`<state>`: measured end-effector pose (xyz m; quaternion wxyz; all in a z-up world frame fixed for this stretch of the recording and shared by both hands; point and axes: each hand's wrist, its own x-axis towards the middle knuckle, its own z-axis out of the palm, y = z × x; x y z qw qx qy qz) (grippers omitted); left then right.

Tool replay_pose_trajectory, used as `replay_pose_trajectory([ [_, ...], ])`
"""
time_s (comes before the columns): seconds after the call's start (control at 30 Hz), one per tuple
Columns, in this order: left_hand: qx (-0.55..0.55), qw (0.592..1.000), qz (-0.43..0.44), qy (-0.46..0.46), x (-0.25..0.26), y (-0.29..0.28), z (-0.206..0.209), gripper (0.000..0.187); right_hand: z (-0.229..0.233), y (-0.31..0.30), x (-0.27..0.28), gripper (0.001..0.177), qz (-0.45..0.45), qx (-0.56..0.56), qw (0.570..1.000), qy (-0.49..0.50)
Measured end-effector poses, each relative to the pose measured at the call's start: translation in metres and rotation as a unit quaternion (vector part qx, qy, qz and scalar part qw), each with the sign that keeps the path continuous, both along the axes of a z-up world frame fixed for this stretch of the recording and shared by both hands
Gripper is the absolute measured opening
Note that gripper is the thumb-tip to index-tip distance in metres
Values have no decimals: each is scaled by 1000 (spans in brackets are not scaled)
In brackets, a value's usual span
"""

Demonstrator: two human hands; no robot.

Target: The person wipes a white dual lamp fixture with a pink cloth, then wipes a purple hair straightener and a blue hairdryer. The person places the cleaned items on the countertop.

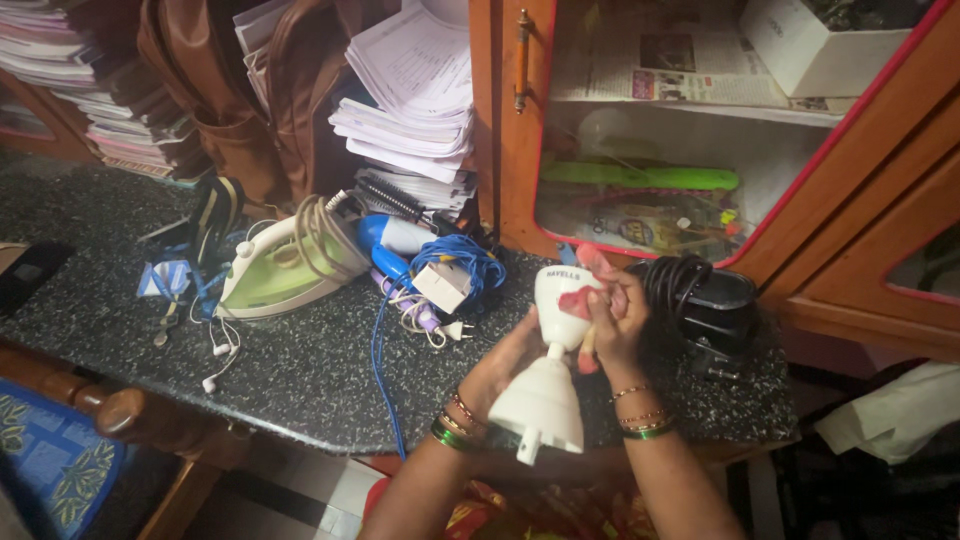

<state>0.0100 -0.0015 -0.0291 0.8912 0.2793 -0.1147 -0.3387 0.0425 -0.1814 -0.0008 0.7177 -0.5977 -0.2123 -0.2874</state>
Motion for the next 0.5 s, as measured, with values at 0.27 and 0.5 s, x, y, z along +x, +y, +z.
replay_pose_trajectory([
  [0.27, 35, 997, 56, -44, -2, -7, 11, 74, 15, 6, -1, 40, 16, 1, 1000, -24],
  [0.5, -31, 985, 168, 22, 11, 0, -11, 66, 55, 27, -27, 43, -38, -333, 931, -146],
])
